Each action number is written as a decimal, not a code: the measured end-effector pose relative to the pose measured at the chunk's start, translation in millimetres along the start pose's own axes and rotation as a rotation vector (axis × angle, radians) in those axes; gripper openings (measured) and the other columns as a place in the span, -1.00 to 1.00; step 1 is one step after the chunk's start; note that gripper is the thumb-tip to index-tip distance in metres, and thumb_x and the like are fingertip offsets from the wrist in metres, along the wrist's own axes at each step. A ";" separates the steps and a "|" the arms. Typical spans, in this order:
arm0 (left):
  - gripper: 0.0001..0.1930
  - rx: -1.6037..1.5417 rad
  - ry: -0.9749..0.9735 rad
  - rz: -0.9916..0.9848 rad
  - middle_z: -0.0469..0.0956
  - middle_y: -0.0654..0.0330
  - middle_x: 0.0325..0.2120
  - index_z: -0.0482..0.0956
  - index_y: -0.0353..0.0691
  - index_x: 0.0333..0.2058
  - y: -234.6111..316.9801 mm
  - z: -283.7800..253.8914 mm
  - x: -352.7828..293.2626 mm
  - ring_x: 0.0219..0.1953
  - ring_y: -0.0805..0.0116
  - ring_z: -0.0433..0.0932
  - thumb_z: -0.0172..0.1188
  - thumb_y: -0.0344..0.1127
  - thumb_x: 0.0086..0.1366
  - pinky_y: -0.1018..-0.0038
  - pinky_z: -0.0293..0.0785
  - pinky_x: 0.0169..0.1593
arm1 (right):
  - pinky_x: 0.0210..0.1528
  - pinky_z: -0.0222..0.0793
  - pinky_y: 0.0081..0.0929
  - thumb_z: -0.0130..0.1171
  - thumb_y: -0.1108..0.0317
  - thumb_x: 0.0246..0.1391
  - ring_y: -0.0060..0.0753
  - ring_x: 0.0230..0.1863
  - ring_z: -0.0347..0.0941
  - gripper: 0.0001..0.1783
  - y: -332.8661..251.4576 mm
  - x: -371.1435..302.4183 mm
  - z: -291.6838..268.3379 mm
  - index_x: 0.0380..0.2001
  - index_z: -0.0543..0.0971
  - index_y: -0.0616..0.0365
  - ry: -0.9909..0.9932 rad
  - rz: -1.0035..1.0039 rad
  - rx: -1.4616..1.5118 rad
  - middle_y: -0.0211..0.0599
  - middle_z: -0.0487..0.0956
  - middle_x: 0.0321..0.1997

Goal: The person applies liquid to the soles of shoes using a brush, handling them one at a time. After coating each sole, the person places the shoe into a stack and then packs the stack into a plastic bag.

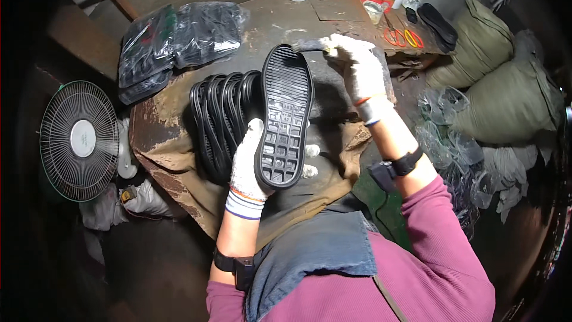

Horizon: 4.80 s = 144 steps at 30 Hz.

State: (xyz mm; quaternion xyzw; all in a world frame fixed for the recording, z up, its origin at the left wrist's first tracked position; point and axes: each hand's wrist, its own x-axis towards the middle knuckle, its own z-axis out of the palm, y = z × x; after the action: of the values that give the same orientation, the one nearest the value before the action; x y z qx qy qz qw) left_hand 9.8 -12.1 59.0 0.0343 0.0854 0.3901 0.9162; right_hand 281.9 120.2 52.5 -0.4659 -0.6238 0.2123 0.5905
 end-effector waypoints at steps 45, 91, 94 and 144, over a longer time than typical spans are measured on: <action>-0.43 0.616 0.279 0.121 0.64 0.08 0.11 0.26 -0.03 0.49 12.6 26.2 -4.3 -0.18 0.13 0.76 0.04 -0.05 0.62 0.20 0.81 -0.27 | -0.09 0.63 -0.36 0.39 0.29 0.08 -0.21 -0.20 0.72 -0.81 -71.8 10.5 -11.3 -0.20 0.79 -0.08 -0.255 -0.302 -0.425 -0.32 0.77 -0.23; -0.31 -0.039 -0.164 0.127 0.37 -0.10 0.39 0.34 -0.08 0.44 7.6 -27.3 -6.9 0.26 -0.20 0.51 -0.18 0.26 0.57 -0.39 0.43 0.25 | 0.55 0.12 -0.04 0.40 0.33 0.13 -0.32 0.13 0.65 -0.82 -77.6 -75.8 42.7 -0.19 0.79 0.06 -0.394 -0.073 0.077 -0.42 0.79 -0.02; -0.31 -0.044 -0.306 0.142 0.54 0.03 0.28 0.44 -0.12 0.37 6.1 -25.1 3.0 0.25 -0.03 0.53 -0.21 0.26 0.56 -0.07 0.39 0.36 | 0.55 0.15 -0.03 0.42 0.33 0.11 -0.29 0.19 0.62 -0.77 -97.1 -90.2 39.3 -0.14 0.80 0.01 -0.449 -0.159 0.071 -0.43 0.77 0.02; -0.15 -0.092 -0.005 0.500 0.33 -0.28 0.40 0.23 -0.35 0.47 -35.1 -25.9 -156.0 0.18 -0.59 0.50 -0.08 0.30 0.54 -0.36 0.49 0.20 | 0.18 0.53 -0.47 0.37 0.39 0.25 -0.47 0.00 0.66 -0.75 -120.6 -61.1 157.9 -0.03 0.72 0.21 -0.470 0.073 0.587 -0.27 0.75 -0.01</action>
State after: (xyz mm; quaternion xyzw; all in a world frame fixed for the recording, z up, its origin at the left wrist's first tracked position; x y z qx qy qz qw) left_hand -76.3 -148.9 49.2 0.0137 0.0541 0.6081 0.7919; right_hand 86.5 57.1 84.4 -0.2374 -0.6379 0.5040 0.5316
